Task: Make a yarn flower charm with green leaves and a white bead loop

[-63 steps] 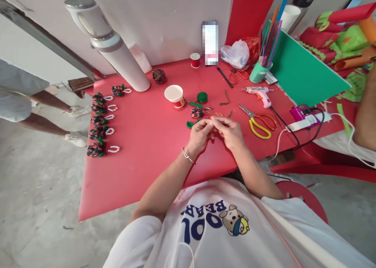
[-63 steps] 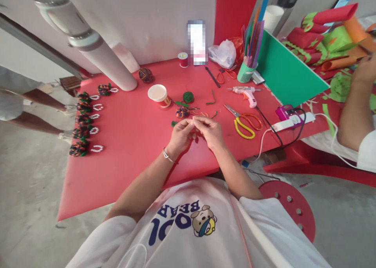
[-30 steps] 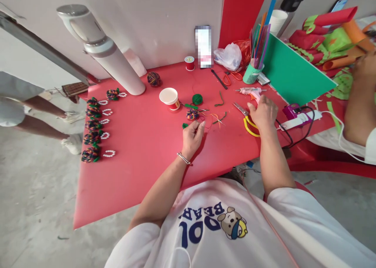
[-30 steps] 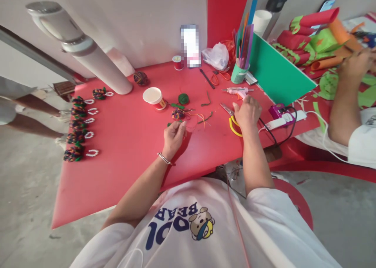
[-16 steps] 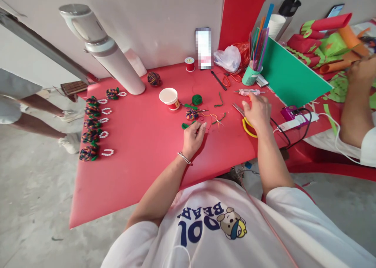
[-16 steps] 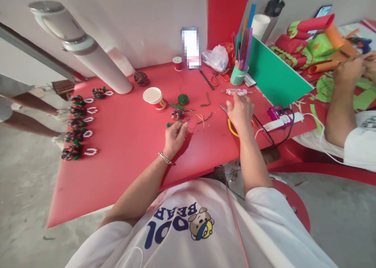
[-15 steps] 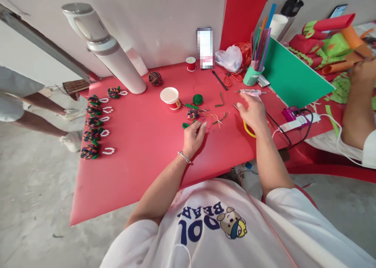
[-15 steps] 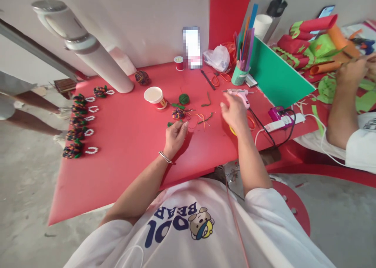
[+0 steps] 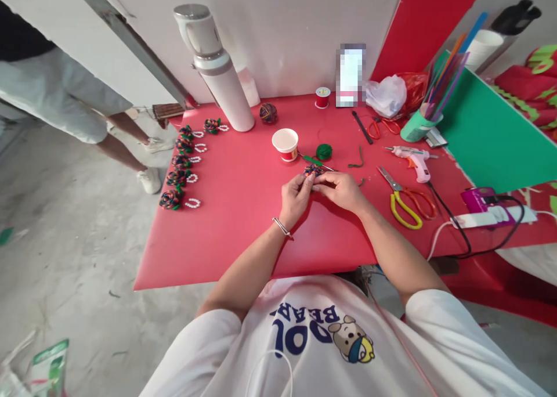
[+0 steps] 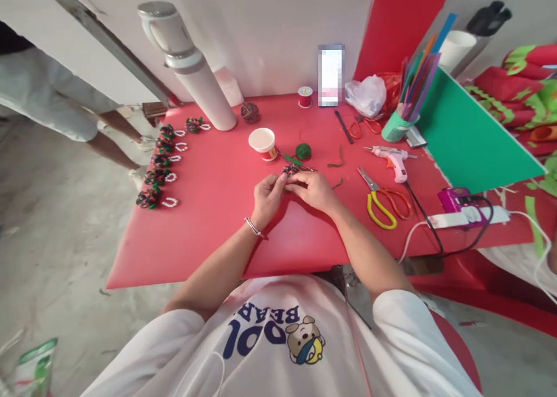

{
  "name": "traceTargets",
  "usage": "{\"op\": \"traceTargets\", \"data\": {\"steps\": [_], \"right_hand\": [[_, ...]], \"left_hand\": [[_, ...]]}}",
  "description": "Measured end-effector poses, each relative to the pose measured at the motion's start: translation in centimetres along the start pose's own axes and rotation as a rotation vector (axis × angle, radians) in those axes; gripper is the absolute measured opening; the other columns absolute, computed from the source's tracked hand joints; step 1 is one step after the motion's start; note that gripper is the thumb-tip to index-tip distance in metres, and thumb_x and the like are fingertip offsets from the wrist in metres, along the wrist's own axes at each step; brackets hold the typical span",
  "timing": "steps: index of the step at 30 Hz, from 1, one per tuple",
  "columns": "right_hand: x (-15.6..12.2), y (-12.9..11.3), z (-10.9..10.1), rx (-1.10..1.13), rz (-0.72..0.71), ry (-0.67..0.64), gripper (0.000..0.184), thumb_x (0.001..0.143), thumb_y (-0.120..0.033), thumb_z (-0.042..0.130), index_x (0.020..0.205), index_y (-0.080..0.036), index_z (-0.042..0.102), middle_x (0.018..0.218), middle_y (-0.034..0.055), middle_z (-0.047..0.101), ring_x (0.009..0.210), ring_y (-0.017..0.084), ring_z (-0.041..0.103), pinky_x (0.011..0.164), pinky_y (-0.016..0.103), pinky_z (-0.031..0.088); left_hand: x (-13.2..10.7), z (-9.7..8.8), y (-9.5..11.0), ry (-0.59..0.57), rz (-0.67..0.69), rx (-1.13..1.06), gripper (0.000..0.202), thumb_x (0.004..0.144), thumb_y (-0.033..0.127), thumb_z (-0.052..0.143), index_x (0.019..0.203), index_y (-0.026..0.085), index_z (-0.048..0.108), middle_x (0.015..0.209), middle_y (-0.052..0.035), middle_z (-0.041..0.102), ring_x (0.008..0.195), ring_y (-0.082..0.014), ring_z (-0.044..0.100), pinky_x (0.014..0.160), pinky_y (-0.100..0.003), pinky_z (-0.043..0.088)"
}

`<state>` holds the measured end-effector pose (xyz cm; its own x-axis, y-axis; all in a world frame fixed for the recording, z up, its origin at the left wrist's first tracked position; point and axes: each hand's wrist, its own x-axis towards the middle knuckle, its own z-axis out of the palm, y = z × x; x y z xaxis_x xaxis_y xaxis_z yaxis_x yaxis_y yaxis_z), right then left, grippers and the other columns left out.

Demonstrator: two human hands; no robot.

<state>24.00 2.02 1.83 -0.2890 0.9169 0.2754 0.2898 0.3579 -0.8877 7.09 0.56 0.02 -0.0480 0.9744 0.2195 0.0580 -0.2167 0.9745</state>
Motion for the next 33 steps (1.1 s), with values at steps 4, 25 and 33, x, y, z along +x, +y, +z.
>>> {"op": "traceTargets", "data": {"steps": [4,25,33], "right_hand": [[-0.2,0.8,0.3,-0.007,-0.030,0.100,0.020,0.097,-0.041,0.076,0.094,-0.024,0.087,0.094,0.0055,0.085,0.086,0.022,0.079,0.085,0.034,0.061],[0.3,2.5,-2.6,-0.652,-0.036,0.530,0.039,0.107,-0.044,0.059,0.136,-0.023,0.074,0.144,0.0181,0.068,0.136,0.038,0.059,0.116,0.062,0.051],[0.2,1.6,0.8,-0.130,-0.078,0.178,0.098,0.090,-0.064,0.081,0.170,-0.031,0.035,0.169,0.0184,0.048,0.144,0.034,0.060,0.110,0.052,0.061]], "left_hand": [[0.2,-0.5,-0.3,0.031,0.023,0.063,0.059,0.100,0.073,0.060,0.071,0.022,0.059,0.066,-0.0007,0.056,0.061,-0.0139,0.051,0.059,-0.029,0.041],[12.0,-2.9,-0.4,0.054,0.332,0.496,0.033,0.095,0.049,0.071,0.109,0.021,0.079,0.123,-0.0179,0.072,0.127,-0.0355,0.062,0.119,-0.053,0.044],[5.5,0.9,4.5,0.060,0.131,-0.061,0.034,0.093,0.050,0.076,0.107,0.021,0.083,0.115,-0.0115,0.080,0.109,-0.0249,0.074,0.101,-0.038,0.057]]}}
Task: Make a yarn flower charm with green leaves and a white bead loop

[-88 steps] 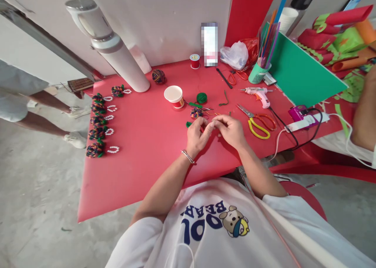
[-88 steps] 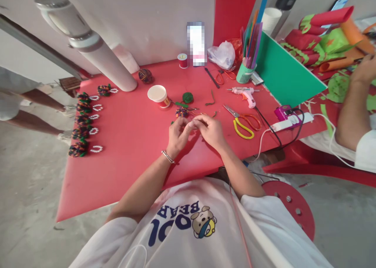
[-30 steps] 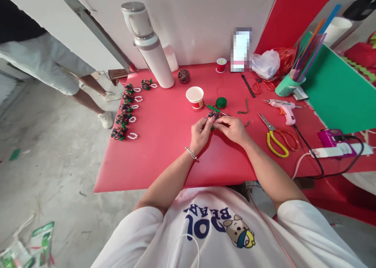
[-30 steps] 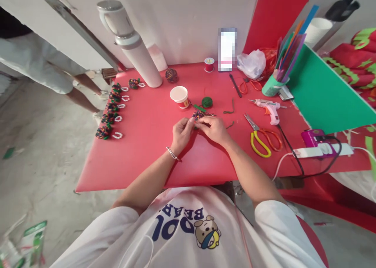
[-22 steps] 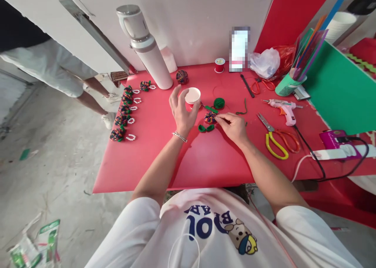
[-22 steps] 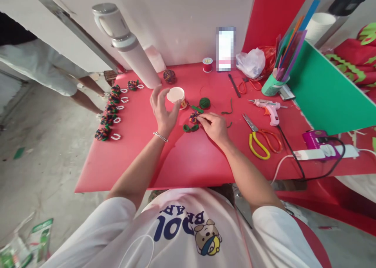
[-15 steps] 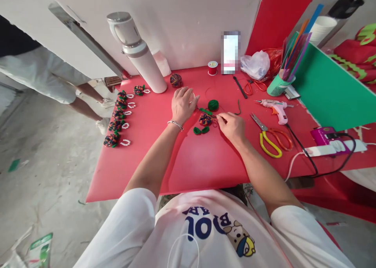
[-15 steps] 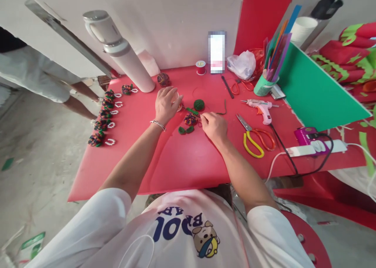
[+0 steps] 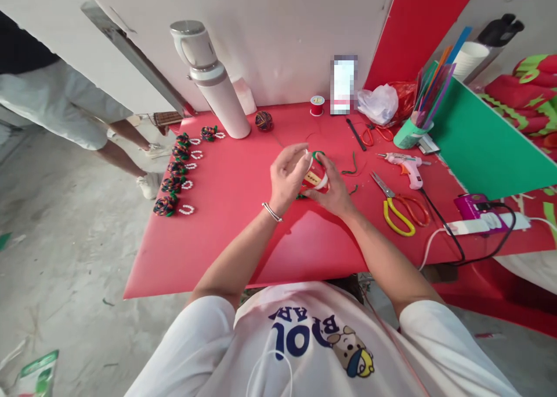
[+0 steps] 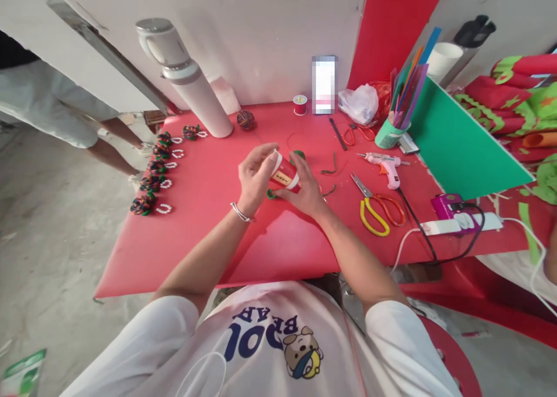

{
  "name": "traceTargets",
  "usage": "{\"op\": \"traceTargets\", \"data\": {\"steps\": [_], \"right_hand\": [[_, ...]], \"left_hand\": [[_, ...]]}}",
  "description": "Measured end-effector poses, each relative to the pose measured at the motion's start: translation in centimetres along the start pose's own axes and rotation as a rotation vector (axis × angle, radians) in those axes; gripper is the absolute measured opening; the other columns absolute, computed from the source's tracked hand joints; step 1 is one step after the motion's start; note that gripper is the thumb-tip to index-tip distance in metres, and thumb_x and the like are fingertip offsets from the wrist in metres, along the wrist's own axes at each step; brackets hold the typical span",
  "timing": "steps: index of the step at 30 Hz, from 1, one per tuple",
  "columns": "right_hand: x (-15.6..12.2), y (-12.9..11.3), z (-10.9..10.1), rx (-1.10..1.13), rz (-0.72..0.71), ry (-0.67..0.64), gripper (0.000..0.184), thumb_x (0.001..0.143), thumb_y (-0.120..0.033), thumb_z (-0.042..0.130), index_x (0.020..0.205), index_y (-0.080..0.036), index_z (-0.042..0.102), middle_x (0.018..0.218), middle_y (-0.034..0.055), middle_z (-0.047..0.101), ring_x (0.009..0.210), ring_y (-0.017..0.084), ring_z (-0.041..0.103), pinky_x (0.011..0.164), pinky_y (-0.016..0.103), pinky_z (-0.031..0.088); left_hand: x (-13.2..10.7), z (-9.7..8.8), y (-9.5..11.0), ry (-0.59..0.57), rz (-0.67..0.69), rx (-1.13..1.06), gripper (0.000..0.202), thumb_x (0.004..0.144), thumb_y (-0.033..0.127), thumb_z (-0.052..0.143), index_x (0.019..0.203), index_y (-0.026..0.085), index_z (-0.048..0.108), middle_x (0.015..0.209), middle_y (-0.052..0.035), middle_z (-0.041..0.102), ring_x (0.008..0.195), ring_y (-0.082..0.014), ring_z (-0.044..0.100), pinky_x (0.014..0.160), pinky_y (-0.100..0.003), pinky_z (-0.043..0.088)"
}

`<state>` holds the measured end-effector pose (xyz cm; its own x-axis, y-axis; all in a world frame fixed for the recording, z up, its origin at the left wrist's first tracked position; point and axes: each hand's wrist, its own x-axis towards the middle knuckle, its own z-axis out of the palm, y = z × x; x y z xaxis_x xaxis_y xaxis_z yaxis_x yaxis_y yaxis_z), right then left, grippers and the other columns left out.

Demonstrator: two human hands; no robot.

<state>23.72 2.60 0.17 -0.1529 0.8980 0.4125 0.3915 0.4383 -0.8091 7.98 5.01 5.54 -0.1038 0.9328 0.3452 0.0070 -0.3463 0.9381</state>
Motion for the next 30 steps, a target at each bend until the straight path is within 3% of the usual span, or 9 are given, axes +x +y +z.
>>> {"op": "traceTargets", "data": {"steps": [3,5,10,15,20,25,30], "right_hand": [[-0.4,-0.2,0.2,-0.083,-0.058,-0.037,0.085,0.090,-0.053,0.085,0.162,-0.029,0.048,0.153,0.0171,0.064,0.140,0.035,0.064,0.116,0.055,0.056],[-0.5,-0.4,0.1,-0.147,-0.132,-0.072,0.077,0.090,-0.044,0.085,0.159,-0.028,0.053,0.148,0.0167,0.067,0.138,0.035,0.066,0.117,0.055,0.055],[-0.9,-1.3,-0.2,-0.338,-0.232,-0.182,0.065,0.096,-0.027,0.074,0.158,-0.028,0.055,0.149,0.0150,0.066,0.138,0.033,0.065,0.111,0.048,0.060],[-1.1,-2.8,0.0,-0.556,-0.340,-0.194,0.063,0.093,-0.009,0.062,0.153,-0.029,0.061,0.149,0.0128,0.066,0.136,0.032,0.065,0.109,0.047,0.062],[-0.8,-3.1,0.1,-0.612,-0.416,-0.158,0.058,0.097,-0.009,0.059,0.151,-0.030,0.063,0.148,0.0130,0.066,0.137,0.033,0.062,0.116,0.054,0.056],[-0.8,-3.0,0.3,-0.617,-0.358,-0.135,0.064,0.096,-0.011,0.059,0.157,-0.031,0.056,0.148,0.0137,0.065,0.140,0.036,0.058,0.121,0.061,0.049],[-1.2,-3.4,1.0,-0.670,-0.319,-0.073,0.060,0.098,-0.019,0.061,0.157,-0.028,0.053,0.149,0.0144,0.066,0.136,0.039,0.059,0.117,0.061,0.049]], "left_hand": [[-1.2,0.6,-1.2,0.184,-0.303,-0.297,0.046,0.100,0.059,0.058,0.098,0.019,0.082,0.107,-0.0121,0.082,0.102,-0.0241,0.076,0.095,-0.037,0.060],[-1.5,0.1,-2.4,0.227,-0.470,-0.476,0.046,0.100,0.056,0.056,0.091,0.018,0.079,0.105,-0.0135,0.083,0.104,-0.0251,0.077,0.097,-0.038,0.060],[-2.2,-2.3,-4.0,0.299,-0.645,-0.670,0.034,0.095,0.045,0.059,0.082,0.019,0.075,0.096,-0.0136,0.082,0.102,-0.0253,0.078,0.101,-0.039,0.059],[-2.8,-2.9,-4.3,0.360,-0.776,-0.789,0.030,0.097,0.039,0.058,0.078,0.019,0.071,0.087,-0.0099,0.079,0.086,-0.0225,0.076,0.091,-0.037,0.060],[-2.7,-2.9,-4.4,0.384,-0.835,-0.896,0.040,0.105,0.035,0.048,0.075,0.020,0.069,0.086,-0.0091,0.077,0.077,-0.0200,0.072,0.088,-0.036,0.061],[-2.7,-3.1,-4.6,0.401,-0.748,-0.852,0.036,0.102,0.042,0.056,0.076,0.021,0.069,0.097,-0.0129,0.080,0.104,-0.0270,0.077,0.103,-0.042,0.060],[-2.6,-3.4,-4.6,0.392,-0.660,-0.827,0.032,0.099,0.045,0.058,0.080,0.021,0.069,0.109,-0.0150,0.080,0.123,-0.0312,0.073,0.111,-0.049,0.058]]}}
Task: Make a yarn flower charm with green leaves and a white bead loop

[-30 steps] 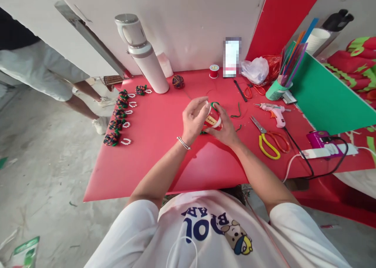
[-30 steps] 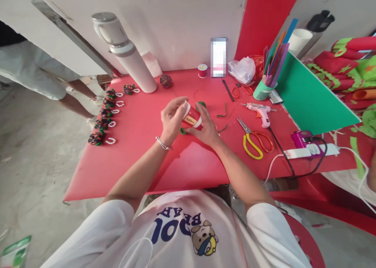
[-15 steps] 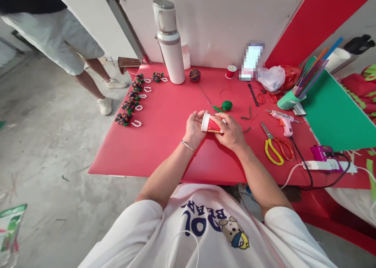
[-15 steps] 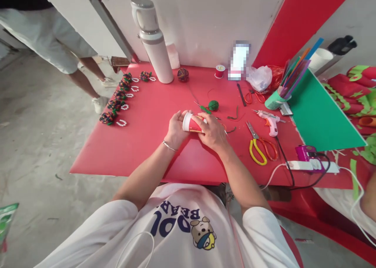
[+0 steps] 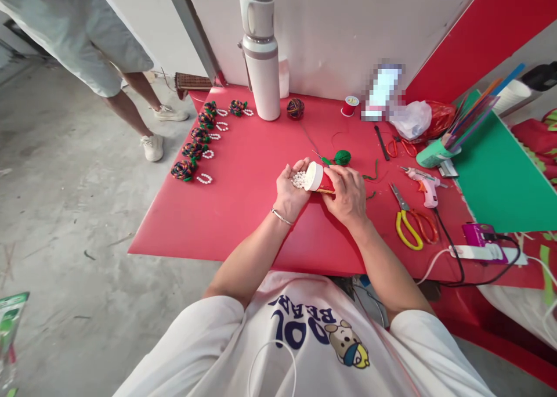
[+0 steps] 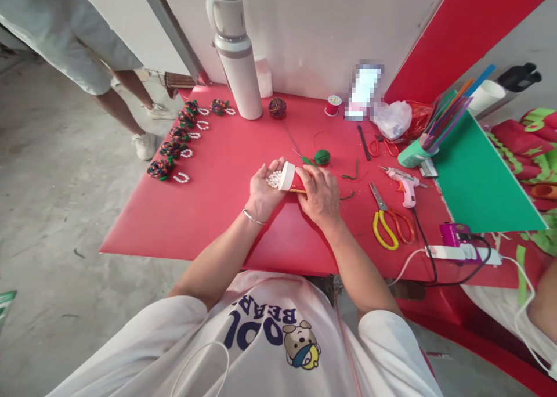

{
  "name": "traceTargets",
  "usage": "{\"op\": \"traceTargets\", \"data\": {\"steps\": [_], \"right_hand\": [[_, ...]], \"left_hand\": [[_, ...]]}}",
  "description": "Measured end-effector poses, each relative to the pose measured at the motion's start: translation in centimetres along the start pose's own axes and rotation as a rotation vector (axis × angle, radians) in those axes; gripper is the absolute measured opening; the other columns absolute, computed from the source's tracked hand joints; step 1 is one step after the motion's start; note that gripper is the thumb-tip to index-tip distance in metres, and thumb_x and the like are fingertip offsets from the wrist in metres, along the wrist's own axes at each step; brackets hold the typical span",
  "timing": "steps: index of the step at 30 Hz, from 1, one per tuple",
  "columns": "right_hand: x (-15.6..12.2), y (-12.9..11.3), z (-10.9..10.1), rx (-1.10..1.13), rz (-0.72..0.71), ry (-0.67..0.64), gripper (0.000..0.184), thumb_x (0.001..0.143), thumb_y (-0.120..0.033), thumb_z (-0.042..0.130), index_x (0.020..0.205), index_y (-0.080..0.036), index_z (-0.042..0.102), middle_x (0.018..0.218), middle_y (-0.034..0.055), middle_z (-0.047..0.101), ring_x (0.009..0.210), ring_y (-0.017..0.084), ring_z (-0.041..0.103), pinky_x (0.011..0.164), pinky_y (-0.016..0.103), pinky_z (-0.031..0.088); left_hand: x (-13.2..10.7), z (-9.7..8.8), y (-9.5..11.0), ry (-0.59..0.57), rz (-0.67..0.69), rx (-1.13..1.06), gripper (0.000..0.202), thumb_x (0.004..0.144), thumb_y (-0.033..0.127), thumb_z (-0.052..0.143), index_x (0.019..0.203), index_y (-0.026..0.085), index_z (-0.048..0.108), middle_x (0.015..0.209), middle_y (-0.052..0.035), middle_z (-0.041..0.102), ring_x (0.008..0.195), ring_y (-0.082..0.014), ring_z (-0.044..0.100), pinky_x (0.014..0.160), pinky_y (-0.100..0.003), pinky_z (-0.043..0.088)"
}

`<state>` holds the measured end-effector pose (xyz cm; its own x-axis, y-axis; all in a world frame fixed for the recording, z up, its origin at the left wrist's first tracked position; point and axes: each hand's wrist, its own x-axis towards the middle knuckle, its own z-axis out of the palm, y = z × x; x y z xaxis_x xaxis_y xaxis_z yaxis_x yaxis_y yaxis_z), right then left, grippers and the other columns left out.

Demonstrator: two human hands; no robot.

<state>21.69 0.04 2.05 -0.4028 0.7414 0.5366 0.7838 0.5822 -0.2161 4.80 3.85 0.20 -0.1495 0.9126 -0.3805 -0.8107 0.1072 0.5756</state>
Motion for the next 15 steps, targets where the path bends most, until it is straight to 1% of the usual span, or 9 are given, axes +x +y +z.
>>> {"op": "traceTargets", "data": {"steps": [4,8,10,12,15], "right_hand": [[0.0,-0.6,0.3,-0.006,0.007,0.040,0.061,0.096,-0.022,0.066,0.155,-0.025,0.051,0.149,0.0163,0.067,0.131,0.039,0.061,0.113,0.059,0.050],[0.2,-0.5,0.4,0.033,-0.001,0.112,0.061,0.091,-0.019,0.068,0.150,-0.021,0.052,0.145,0.0172,0.069,0.130,0.037,0.063,0.113,0.056,0.051],[0.2,-0.4,0.4,0.056,0.027,0.115,0.061,0.089,-0.020,0.069,0.148,-0.021,0.053,0.142,0.0179,0.070,0.129,0.038,0.064,0.112,0.057,0.051],[0.1,-0.2,0.5,0.076,0.063,0.098,0.063,0.087,-0.022,0.071,0.147,-0.021,0.053,0.141,0.0189,0.070,0.128,0.040,0.065,0.111,0.059,0.051],[-0.1,-0.2,0.8,0.089,0.099,0.082,0.065,0.084,-0.024,0.073,0.146,-0.021,0.054,0.140,0.0200,0.071,0.126,0.041,0.066,0.110,0.059,0.051]], "left_hand": [[0.0,0.0,0.5,-0.024,-0.005,-0.015,0.033,0.101,0.042,0.052,0.081,0.021,0.069,0.115,-0.0151,0.080,0.130,-0.0302,0.071,0.114,-0.048,0.057],[-0.2,0.1,1.1,-0.047,0.037,-0.031,0.029,0.100,0.036,0.053,0.081,0.021,0.069,0.115,-0.0151,0.080,0.133,-0.0308,0.070,0.114,-0.050,0.058],[-0.3,0.0,1.5,-0.049,0.057,-0.047,0.029,0.100,0.035,0.052,0.082,0.021,0.070,0.116,-0.0153,0.080,0.134,-0.0305,0.070,0.113,-0.050,0.059],[-0.3,-0.1,1.9,-0.069,0.098,-0.032,0.030,0.100,0.038,0.053,0.083,0.021,0.071,0.117,-0.0155,0.079,0.135,-0.0308,0.069,0.112,-0.051,0.059],[-0.5,-0.1,2.3,-0.131,0.203,0.032,0.035,0.099,0.049,0.059,0.084,0.021,0.073,0.118,-0.0163,0.079,0.135,-0.0328,0.068,0.112,-0.054,0.059]]}}
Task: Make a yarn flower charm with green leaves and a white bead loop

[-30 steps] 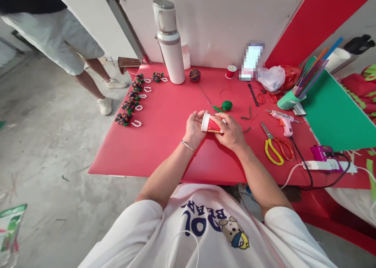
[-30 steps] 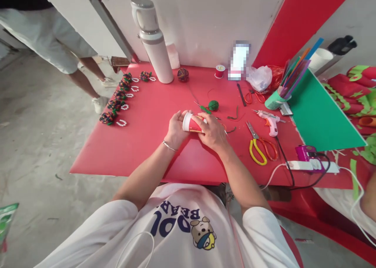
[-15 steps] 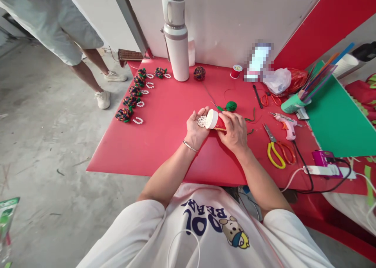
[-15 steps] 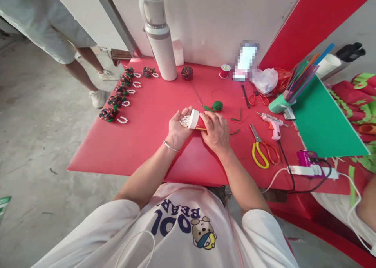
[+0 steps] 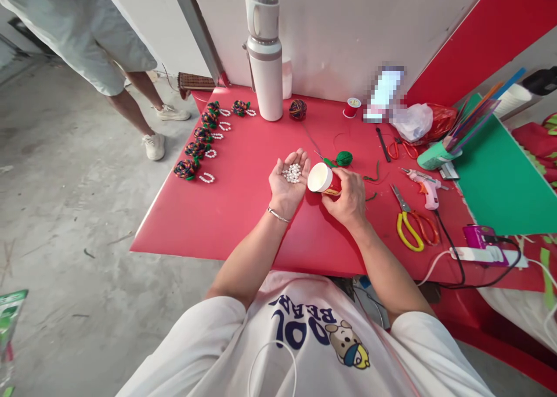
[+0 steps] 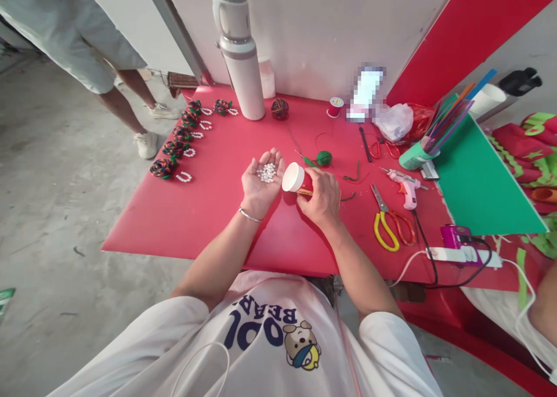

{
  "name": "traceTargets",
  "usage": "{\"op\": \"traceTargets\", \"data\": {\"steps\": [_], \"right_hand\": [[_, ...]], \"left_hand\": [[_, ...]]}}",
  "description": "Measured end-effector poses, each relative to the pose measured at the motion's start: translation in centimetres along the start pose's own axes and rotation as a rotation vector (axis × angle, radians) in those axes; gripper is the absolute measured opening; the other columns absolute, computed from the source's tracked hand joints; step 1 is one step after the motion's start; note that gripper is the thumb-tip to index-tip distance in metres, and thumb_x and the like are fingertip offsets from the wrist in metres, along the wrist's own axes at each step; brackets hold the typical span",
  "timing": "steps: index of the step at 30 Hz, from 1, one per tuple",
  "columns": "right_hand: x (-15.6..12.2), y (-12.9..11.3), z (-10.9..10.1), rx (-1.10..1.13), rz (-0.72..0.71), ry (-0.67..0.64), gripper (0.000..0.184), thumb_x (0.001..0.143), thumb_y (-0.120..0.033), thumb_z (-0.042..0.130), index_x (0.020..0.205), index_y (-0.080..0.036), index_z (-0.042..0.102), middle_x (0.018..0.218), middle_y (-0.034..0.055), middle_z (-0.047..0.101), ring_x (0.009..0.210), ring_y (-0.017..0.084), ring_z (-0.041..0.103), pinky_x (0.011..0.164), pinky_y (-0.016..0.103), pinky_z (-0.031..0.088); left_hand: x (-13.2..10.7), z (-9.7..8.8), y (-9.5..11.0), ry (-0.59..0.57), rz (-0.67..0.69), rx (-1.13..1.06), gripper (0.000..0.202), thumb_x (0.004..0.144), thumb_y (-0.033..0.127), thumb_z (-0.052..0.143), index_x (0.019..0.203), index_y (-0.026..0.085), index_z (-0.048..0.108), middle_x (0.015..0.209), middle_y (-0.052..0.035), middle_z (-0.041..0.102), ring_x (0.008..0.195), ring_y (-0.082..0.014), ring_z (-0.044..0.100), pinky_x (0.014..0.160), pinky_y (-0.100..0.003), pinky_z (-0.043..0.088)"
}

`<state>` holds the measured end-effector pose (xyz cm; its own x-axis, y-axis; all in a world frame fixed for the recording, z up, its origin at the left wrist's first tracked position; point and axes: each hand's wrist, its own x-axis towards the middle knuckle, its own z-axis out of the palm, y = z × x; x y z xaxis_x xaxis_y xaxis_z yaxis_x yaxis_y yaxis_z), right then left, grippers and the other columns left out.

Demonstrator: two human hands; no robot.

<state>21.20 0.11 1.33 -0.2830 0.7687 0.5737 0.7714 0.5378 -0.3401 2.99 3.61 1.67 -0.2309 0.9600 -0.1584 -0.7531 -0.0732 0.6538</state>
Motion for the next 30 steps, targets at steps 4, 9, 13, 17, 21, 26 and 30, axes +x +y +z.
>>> {"op": "traceTargets", "data": {"steps": [4,9,13,17,21,26,30], "right_hand": [[-0.3,-0.1,0.5,-0.005,-0.021,-0.021,0.069,0.087,-0.028,0.074,0.151,-0.018,0.051,0.140,0.0207,0.072,0.126,0.040,0.068,0.107,0.055,0.053],[-0.4,0.1,0.6,-0.035,0.013,-0.126,0.075,0.090,-0.035,0.074,0.158,-0.017,0.048,0.144,0.0206,0.070,0.129,0.042,0.066,0.107,0.056,0.053],[-0.6,0.0,0.8,-0.019,0.025,-0.169,0.070,0.092,-0.039,0.074,0.155,-0.017,0.052,0.145,0.0203,0.070,0.132,0.041,0.065,0.109,0.056,0.052],[-0.7,-0.6,1.0,0.040,0.017,-0.190,0.067,0.093,-0.043,0.076,0.151,-0.017,0.055,0.144,0.0200,0.071,0.129,0.040,0.066,0.109,0.054,0.053],[-0.8,-1.0,1.2,0.109,0.035,-0.178,0.067,0.090,-0.046,0.080,0.148,-0.019,0.058,0.135,0.0177,0.075,0.121,0.038,0.067,0.110,0.055,0.054],[-1.3,-0.4,2.2,0.173,0.127,-0.179,0.075,0.085,-0.055,0.085,0.146,-0.020,0.059,0.130,0.0188,0.075,0.118,0.039,0.069,0.101,0.057,0.060],[-1.6,-0.2,3.2,0.209,0.181,-0.195,0.081,0.081,-0.061,0.087,0.144,-0.019,0.059,0.131,0.0206,0.075,0.120,0.041,0.071,0.103,0.058,0.060]], "left_hand": [[-0.3,0.4,0.1,-0.041,0.077,0.022,0.051,0.102,0.063,0.055,0.083,0.021,0.075,0.110,-0.0165,0.081,0.125,-0.0318,0.073,0.110,-0.053,0.060],[-0.8,1.0,0.4,0.036,0.027,-0.118,0.052,0.108,0.052,0.049,0.075,0.020,0.073,0.087,-0.0117,0.080,0.095,-0.0229,0.078,0.102,-0.043,0.062],[-1.0,1.2,1.0,0.068,-0.026,-0.176,0.056,0.111,0.046,0.043,0.073,0.019,0.073,0.087,-0.0106,0.081,0.090,-0.0199,0.078,0.102,-0.039,0.061],[-1.2,1.3,1.5,0.063,-0.001,-0.132,0.055,0.110,0.050,0.046,0.075,0.019,0.075,0.095,-0.0120,0.082,0.104,-0.0231,0.079,0.108,-0.042,0.060],[-1.6,1.8,2.3,0.068,0.022,-0.123,0.053,0.111,0.047,0.045,0.078,0.018,0.075,0.097,-0.0128,0.082,0.108,-0.0238,0.079,0.105,-0.042,0.062],[-1.7,1.9,4.0,0.201,-0.146,-0.241,0.057,0.115,0.032,0.033,0.070,0.018,0.064,0.083,-0.0100,0.074,0.081,-0.0153,0.072,0.067,-0.023,0.057],[-1.3,1.3,4.8,0.187,-0.211,-0.281,0.058,0.117,0.032,0.032,0.065,0.019,0.053,0.068,-0.0055,0.060,0.054,-0.0104,0.049,0.043,-0.021,0.034]]}}
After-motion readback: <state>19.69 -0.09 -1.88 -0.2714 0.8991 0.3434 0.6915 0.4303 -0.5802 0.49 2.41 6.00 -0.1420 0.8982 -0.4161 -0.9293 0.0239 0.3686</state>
